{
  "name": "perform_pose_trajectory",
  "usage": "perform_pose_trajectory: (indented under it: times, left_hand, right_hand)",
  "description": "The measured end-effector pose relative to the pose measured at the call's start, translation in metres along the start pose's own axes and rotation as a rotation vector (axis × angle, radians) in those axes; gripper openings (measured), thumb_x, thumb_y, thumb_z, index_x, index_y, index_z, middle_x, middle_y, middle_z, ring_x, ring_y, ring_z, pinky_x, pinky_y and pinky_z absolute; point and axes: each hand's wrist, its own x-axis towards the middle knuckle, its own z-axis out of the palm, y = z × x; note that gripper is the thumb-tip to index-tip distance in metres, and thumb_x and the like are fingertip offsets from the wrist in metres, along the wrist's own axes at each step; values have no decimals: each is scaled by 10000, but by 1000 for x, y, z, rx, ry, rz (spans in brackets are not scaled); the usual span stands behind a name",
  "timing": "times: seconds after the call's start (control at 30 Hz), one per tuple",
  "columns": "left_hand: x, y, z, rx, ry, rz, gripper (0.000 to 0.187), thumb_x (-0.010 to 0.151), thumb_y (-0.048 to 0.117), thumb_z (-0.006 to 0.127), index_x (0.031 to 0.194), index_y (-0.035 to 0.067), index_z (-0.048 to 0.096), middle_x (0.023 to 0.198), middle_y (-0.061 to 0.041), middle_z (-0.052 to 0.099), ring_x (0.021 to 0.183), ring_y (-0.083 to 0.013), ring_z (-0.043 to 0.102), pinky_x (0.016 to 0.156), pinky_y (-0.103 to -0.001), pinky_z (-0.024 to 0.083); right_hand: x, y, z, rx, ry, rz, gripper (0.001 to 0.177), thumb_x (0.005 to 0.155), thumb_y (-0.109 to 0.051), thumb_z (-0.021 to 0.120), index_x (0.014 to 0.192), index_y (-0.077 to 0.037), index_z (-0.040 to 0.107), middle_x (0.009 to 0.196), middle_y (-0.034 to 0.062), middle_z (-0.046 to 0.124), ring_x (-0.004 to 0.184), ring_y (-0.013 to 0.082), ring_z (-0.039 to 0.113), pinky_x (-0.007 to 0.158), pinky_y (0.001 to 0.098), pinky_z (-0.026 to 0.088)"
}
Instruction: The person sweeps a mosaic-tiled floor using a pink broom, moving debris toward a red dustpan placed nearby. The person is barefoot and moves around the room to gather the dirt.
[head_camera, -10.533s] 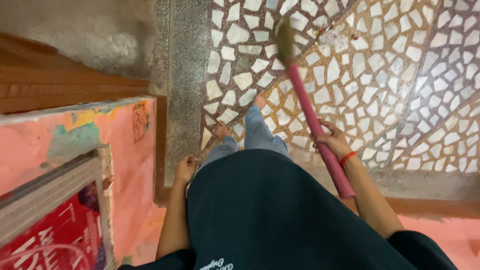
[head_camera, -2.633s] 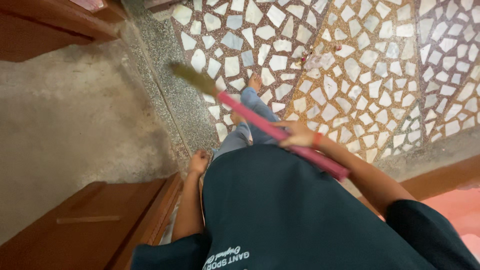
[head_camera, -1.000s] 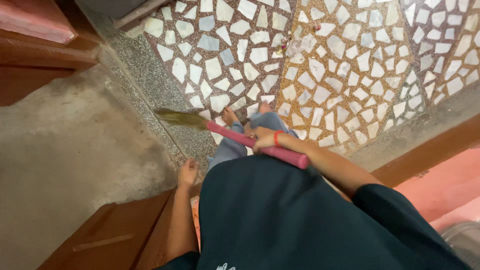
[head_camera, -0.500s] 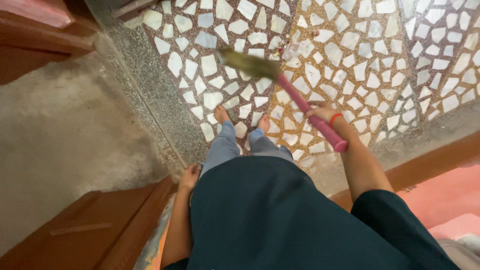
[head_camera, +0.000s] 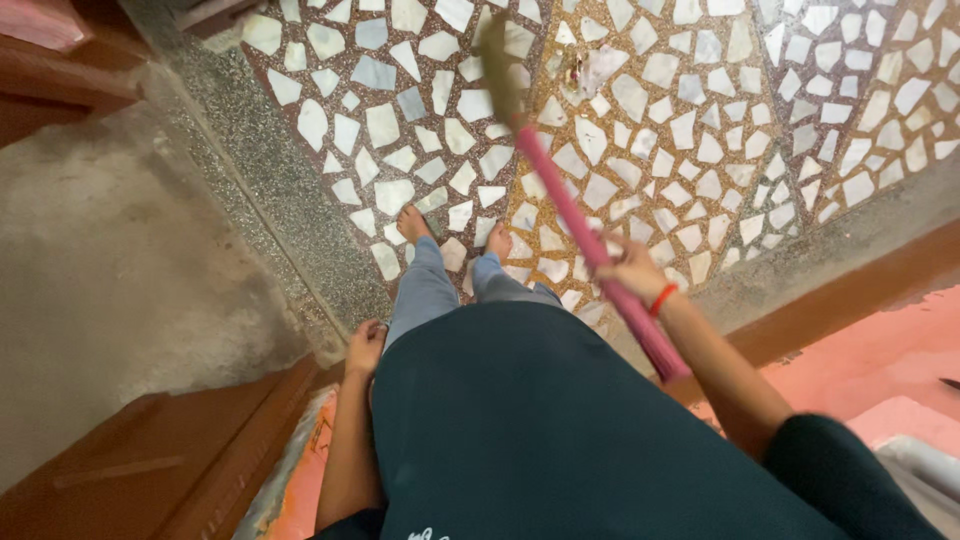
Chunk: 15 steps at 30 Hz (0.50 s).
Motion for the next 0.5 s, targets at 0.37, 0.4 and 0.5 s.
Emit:
perform_pose_trajectory:
  times: [0.37,0.4,0.5]
  left_hand:
    - [-48,6,48,19,103,12,445,963,317,637,1300,26,643,1141,-207,748,1080,-309,731,928,-390,553]
    - [-60,4,55,13,129,11,451,956,314,649,1299,21,641,1147,-207,742,1080,-309,725,930,-389,548]
    - [-80,-15,70,-97,200,15,439,958,320,660,1279,22,660,1142,-190,755,1064,-294,733,940,-377,554]
  right_hand:
    - [136,59,91,-416,-464,-83,763,710,-88,750,1444,-83,538,1038,229,728,677,239,717,578,352,626]
    - [142,59,73,-279,-380,-21,788,677,-62,772,1431,-103,549,1043,186,724,659,226,725,558,338,658]
    - [162,48,12,-296,-309,-71,712,773,-64,786,1447,-52,558,1126,199,725,670,211,717,530,312,610]
